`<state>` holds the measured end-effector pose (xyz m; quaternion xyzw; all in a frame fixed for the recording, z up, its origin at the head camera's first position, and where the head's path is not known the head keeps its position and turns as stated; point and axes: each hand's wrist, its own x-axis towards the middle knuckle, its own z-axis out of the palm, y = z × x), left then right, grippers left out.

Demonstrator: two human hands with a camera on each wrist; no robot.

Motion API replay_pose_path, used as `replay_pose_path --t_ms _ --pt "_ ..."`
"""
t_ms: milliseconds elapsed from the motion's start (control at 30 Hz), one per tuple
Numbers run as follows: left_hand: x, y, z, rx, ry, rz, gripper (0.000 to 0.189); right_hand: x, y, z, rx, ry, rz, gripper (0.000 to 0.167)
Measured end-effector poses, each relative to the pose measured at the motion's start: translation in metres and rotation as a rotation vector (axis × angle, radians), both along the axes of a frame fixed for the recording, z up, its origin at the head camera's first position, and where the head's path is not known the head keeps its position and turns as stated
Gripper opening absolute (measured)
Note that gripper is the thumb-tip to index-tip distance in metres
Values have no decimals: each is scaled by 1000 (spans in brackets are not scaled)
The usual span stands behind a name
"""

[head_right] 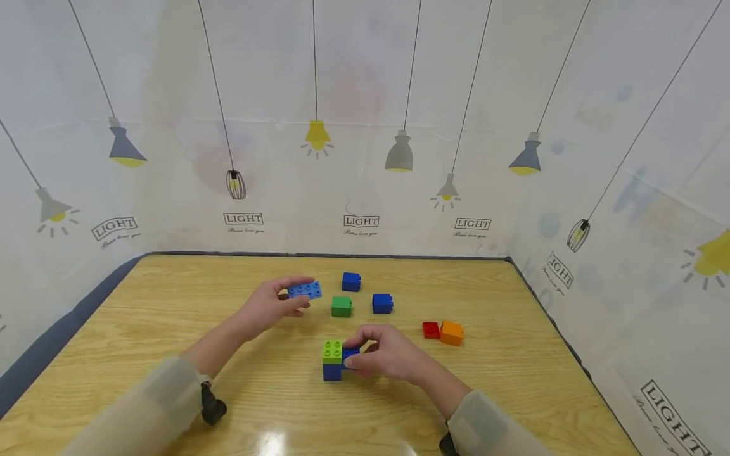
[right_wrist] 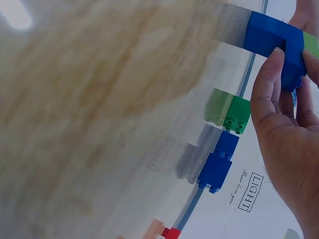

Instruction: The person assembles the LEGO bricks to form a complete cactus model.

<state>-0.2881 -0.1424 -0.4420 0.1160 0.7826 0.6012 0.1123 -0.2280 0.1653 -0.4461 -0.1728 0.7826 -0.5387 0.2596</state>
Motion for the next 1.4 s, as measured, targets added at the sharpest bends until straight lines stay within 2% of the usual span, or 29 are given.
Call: replay_pose_path --t_ms 233,433,600,800,1200,1400 --pt "14 9 8 -25 50 -46 48 -1 1 0 8 -2 -1 27" --pt "25 13 11 -79 105 -45 43 -1 0 1 9 -12 0 27" --pt "36 14 14 -87 117 -64 41 0 0 2 13 -9 -2 27" --pt "47 15 17 -91 121 -119 41 0 0 1 5 9 6 27" --pt "63 21 12 -148 147 -279 39 1 0 2 13 28 16 26" --pt "66 23 9 -152 160 -307 39 1 0 2 7 27 20 25"
